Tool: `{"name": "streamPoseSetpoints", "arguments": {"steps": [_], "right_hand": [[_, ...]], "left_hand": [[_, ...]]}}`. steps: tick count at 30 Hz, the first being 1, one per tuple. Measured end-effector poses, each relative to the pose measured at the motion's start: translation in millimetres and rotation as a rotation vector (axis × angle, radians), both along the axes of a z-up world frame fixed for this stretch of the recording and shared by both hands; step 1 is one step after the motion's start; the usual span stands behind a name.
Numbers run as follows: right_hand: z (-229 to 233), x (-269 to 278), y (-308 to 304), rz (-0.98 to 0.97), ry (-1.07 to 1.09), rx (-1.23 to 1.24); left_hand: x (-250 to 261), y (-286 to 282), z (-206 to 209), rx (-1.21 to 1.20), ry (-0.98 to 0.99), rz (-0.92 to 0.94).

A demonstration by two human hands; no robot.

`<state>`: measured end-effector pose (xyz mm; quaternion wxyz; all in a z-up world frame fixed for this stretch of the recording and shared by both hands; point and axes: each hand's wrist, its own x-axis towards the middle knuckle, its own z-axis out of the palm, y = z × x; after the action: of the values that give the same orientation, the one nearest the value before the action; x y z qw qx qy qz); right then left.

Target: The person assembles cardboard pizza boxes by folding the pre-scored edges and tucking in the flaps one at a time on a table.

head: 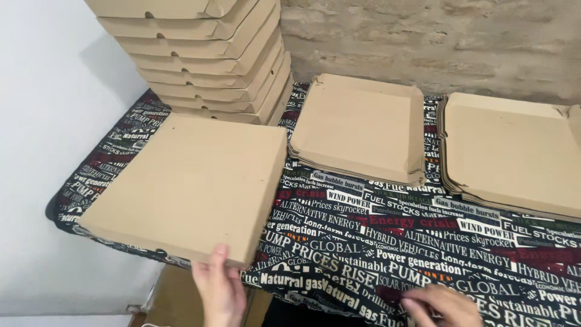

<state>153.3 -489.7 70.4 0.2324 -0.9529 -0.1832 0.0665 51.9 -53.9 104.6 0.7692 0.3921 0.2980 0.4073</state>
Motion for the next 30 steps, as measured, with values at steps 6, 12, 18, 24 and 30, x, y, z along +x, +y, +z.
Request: {"name": "streamPoseSetpoints", "arguments": {"steps": [6, 12, 18, 24, 30], "right_hand": [[49.0, 17.0, 78.3, 0.135, 0.613, 0.839], [50.7, 42.0, 77.9, -0.334, 0.573, 1.491], [64.0, 72.3, 19.3, -0.468, 0.531, 1.45], [8.3, 115.6, -7.2, -0.402, 0.609, 1.22], [54.0, 120.8, 23.6, -0.529, 0.627, 1.009]], "left_hand": [[19.9, -140.3, 8.0, -0.25, 0.162, -0.082], [52.3, -177.4, -19.2, -0.091, 0.067, -0.661], [93.9, -92.7, 25.6, -0.205, -0.053, -0.501], [126.6, -19.5, 2.9, 0.05, 0.269, -0.569], [125.8, -17.1, -3.0, 0.205, 0.449, -0.515]]}}
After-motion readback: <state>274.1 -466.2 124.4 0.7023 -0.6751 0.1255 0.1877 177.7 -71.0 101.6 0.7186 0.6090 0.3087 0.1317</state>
